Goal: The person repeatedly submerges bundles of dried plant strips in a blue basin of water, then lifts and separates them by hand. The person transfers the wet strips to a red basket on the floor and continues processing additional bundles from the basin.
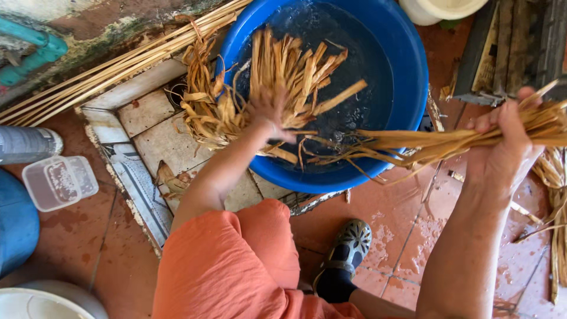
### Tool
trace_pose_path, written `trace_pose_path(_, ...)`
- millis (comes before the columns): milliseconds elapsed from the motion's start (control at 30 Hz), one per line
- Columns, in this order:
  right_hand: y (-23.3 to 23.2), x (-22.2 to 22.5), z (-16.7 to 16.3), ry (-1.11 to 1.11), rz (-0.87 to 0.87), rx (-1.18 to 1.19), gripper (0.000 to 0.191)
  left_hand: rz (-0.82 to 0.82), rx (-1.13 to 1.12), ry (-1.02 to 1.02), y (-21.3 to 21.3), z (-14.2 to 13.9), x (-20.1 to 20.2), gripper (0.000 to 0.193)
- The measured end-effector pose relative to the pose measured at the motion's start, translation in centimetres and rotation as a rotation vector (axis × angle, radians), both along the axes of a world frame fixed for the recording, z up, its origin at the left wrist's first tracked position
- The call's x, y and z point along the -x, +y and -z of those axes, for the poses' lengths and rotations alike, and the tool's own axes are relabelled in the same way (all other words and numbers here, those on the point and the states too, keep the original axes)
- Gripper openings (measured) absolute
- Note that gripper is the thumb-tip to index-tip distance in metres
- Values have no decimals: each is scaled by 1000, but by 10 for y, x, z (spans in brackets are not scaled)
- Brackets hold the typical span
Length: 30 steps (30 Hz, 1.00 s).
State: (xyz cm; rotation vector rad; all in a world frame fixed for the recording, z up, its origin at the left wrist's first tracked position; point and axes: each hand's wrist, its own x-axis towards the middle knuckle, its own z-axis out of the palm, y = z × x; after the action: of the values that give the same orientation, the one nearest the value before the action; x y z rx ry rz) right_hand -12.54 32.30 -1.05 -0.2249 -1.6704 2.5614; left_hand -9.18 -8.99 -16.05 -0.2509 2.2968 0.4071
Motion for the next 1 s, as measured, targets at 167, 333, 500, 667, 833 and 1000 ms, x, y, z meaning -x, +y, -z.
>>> trace_pose_path(167, -4, 1, 14, -84, -10, 14, 23, 63, -25, -55, 26, 33, -42, 131)
trace_pose_path(333, -12, -1, 12, -65, -11, -51, 22, 30, 7, -28, 1, 73, 1, 102)
trace_pose_path(500, -5, -7, 4, -87, 82, -58, 23, 26, 12, 151, -19, 66, 14, 80)
trace_pose_path(667, 11, 2, 9, -59, 40, 74, 24, 86, 7, 556, -61, 14, -25, 71)
trace_pose_path(833, 37, 19, 34, -61, 41, 126, 17, 140, 78, 420, -80, -33, -74, 106)
trace_pose_path(1000, 48, 21, 41, 8, 5, 130, 27, 143, 159, 123, -85, -33, -81, 99)
